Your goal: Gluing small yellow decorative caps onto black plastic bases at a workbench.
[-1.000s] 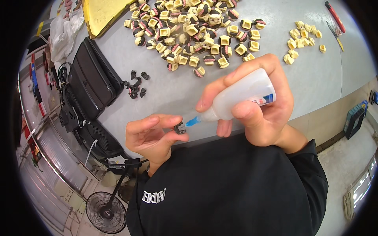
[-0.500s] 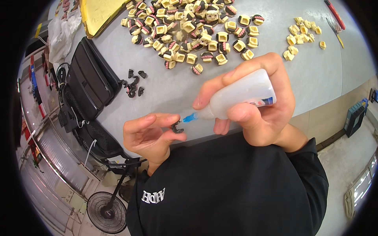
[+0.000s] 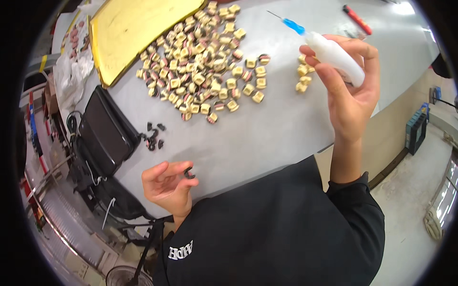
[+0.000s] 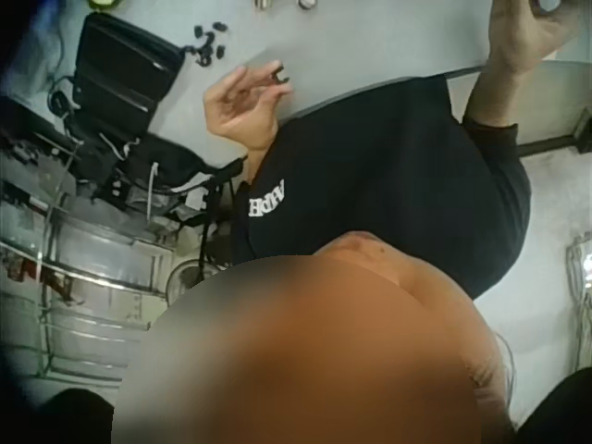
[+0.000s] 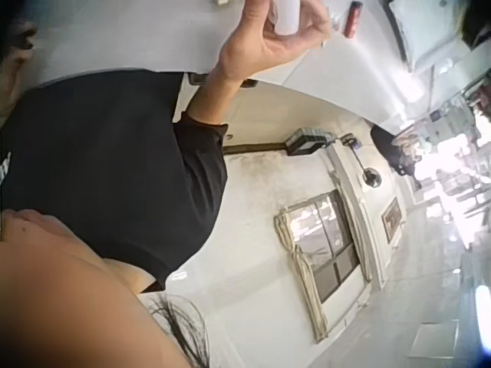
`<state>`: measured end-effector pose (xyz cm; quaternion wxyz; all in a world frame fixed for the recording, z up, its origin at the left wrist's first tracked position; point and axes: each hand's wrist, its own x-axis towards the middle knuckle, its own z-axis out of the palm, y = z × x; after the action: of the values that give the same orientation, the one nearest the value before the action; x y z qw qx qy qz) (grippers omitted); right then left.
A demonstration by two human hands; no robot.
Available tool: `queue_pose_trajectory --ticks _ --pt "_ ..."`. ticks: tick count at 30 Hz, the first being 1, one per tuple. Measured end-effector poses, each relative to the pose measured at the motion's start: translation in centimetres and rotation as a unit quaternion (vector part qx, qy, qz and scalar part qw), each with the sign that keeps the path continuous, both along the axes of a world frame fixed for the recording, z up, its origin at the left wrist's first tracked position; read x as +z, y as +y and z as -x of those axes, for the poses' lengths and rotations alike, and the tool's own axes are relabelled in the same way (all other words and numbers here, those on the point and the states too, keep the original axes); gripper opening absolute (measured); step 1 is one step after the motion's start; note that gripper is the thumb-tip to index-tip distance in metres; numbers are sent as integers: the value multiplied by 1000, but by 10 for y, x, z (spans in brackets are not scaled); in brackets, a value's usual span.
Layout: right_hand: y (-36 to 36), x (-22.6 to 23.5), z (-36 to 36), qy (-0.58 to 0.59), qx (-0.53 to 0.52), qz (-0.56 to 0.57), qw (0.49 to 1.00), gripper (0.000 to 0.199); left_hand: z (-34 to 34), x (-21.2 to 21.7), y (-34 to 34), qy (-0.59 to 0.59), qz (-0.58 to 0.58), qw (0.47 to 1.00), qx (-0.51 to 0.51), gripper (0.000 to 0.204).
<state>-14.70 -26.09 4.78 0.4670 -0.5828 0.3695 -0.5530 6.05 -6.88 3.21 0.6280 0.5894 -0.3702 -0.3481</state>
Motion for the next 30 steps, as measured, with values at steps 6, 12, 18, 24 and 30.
queue_pose_trajectory --ticks 6,12,18,24,30 --pt "-36 8 25 159 37 57 985 30 -3 2 -1 -24 25 999 -9 51" --pt "-54 -9 20 323 60 30 944 36 -2 0 1 -47 12 999 23 49" --pt "-36 3 46 338 -8 127 932 33 0 0 2 -24 -12 998 56 54" --pt "-24 0 64 417 -7 95 904 27 1 -1 0 -26 -11 999 35 53" --pt "-22 -3 54 481 32 164 860 28 -2 -1 -1 -48 11 999 20 46"
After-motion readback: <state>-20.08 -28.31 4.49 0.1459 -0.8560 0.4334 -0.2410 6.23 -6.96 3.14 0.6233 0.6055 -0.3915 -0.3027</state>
